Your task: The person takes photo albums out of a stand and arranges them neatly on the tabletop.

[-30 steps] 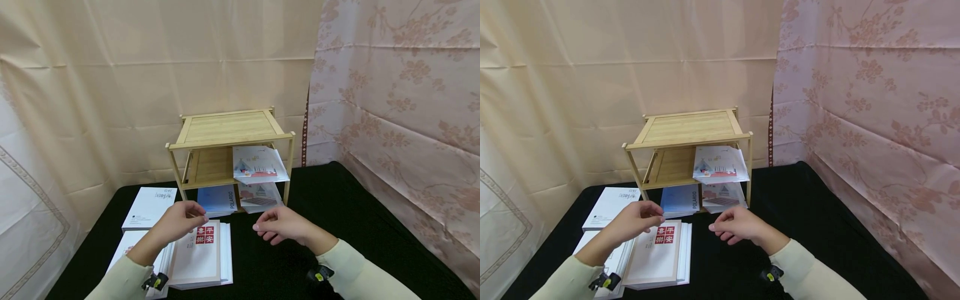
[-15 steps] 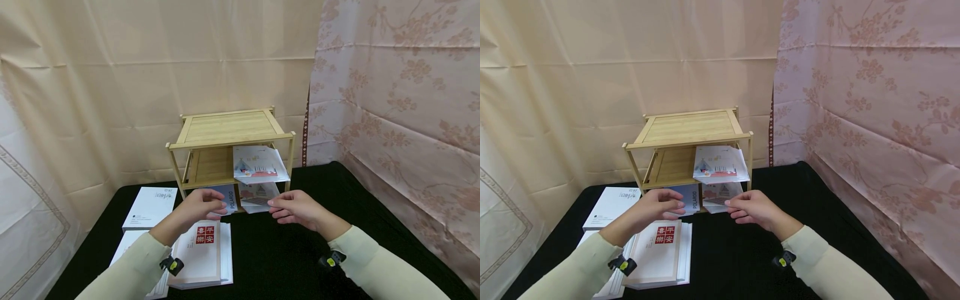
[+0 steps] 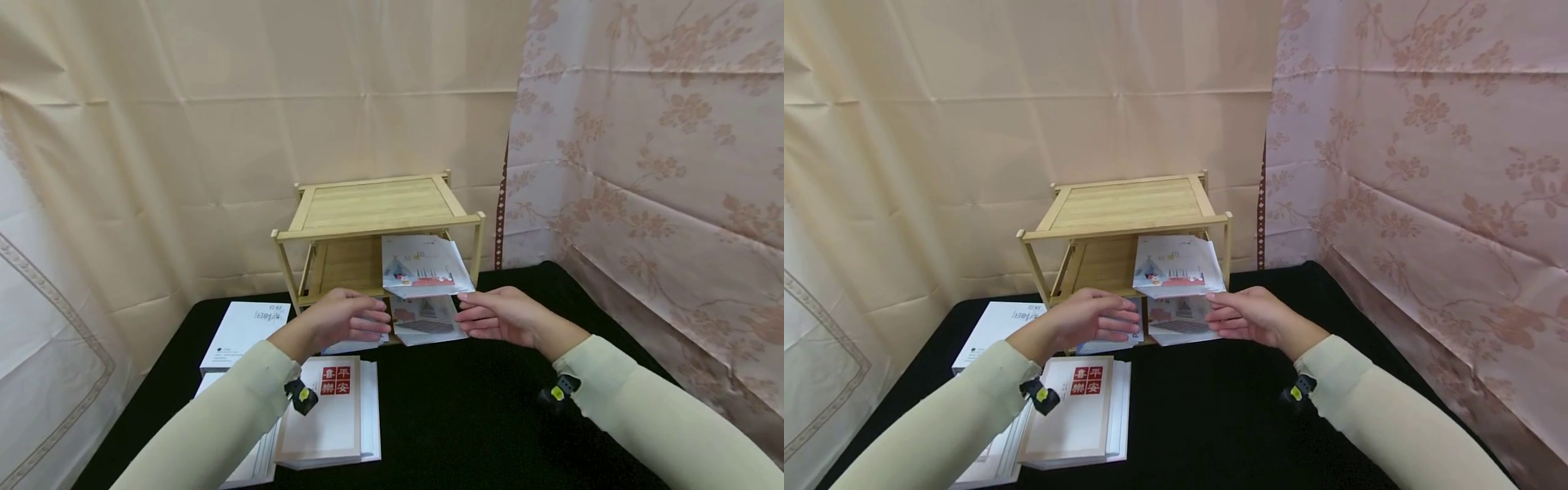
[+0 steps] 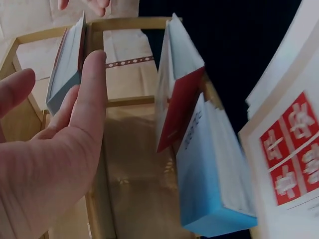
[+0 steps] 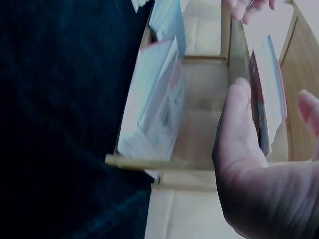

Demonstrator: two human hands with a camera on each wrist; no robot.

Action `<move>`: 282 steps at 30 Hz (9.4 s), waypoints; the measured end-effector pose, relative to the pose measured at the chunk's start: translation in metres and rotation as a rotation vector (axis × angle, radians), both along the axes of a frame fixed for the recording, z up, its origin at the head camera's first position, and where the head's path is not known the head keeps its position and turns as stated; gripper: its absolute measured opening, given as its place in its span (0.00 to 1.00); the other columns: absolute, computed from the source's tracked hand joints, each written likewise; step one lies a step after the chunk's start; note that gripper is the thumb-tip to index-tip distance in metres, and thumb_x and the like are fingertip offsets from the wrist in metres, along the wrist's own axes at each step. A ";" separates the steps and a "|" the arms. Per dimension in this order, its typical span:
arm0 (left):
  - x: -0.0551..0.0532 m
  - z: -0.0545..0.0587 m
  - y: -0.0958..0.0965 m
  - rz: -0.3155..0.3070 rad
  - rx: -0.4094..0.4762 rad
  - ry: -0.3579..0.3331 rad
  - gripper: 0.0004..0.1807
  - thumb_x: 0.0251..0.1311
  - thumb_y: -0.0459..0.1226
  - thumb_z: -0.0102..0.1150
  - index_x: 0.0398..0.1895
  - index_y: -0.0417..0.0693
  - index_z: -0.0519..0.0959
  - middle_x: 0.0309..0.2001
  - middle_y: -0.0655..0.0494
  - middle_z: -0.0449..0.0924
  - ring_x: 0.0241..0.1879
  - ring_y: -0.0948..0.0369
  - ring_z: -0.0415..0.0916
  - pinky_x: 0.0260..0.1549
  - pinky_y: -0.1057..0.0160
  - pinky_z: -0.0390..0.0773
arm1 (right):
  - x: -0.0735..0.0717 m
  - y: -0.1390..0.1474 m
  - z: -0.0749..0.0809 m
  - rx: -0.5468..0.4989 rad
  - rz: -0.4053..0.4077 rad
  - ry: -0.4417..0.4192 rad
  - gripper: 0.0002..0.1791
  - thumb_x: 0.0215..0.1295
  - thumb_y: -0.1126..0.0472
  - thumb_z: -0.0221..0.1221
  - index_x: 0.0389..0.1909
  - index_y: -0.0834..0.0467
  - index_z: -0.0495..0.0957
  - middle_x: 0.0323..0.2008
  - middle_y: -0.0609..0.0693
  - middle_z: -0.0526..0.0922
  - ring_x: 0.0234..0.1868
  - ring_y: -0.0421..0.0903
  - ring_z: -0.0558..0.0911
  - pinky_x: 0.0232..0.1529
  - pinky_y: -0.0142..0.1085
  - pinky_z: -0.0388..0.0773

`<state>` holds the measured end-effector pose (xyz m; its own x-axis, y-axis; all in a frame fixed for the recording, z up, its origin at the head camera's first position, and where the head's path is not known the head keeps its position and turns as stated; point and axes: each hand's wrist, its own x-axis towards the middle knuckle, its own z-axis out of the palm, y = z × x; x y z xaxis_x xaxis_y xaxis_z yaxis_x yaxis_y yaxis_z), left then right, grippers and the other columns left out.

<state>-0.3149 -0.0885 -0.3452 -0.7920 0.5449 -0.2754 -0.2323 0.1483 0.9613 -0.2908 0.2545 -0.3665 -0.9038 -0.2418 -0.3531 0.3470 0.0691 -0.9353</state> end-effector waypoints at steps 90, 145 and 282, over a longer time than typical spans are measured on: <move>0.005 -0.003 0.032 0.135 -0.019 -0.018 0.23 0.67 0.40 0.67 0.59 0.36 0.77 0.46 0.39 0.88 0.38 0.51 0.90 0.44 0.57 0.90 | 0.004 -0.010 0.006 0.048 -0.041 0.018 0.43 0.65 0.52 0.70 0.73 0.67 0.62 0.41 0.55 0.88 0.34 0.43 0.89 0.42 0.34 0.89; 0.079 -0.041 0.001 0.079 -0.110 0.119 0.24 0.61 0.37 0.72 0.58 0.36 0.79 0.43 0.48 0.88 0.37 0.56 0.88 0.39 0.54 0.91 | 0.082 -0.034 -0.034 0.324 -0.013 0.177 0.39 0.54 0.49 0.76 0.61 0.58 0.68 0.37 0.54 0.84 0.33 0.49 0.81 0.30 0.35 0.79; 0.063 -0.062 -0.033 0.243 -0.712 0.452 0.28 0.59 0.44 0.74 0.54 0.35 0.76 0.35 0.51 0.81 0.26 0.59 0.81 0.23 0.62 0.83 | 0.049 -0.110 -0.054 0.450 0.133 0.282 0.27 0.62 0.55 0.72 0.55 0.67 0.78 0.37 0.53 0.83 0.34 0.49 0.85 0.34 0.39 0.88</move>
<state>-0.2522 -0.1215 -0.4073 -0.9792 0.1651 -0.1179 0.0452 0.7441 0.6665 -0.2418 0.1441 -0.4206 -0.9502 -0.2417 -0.1967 0.0479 0.5104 -0.8586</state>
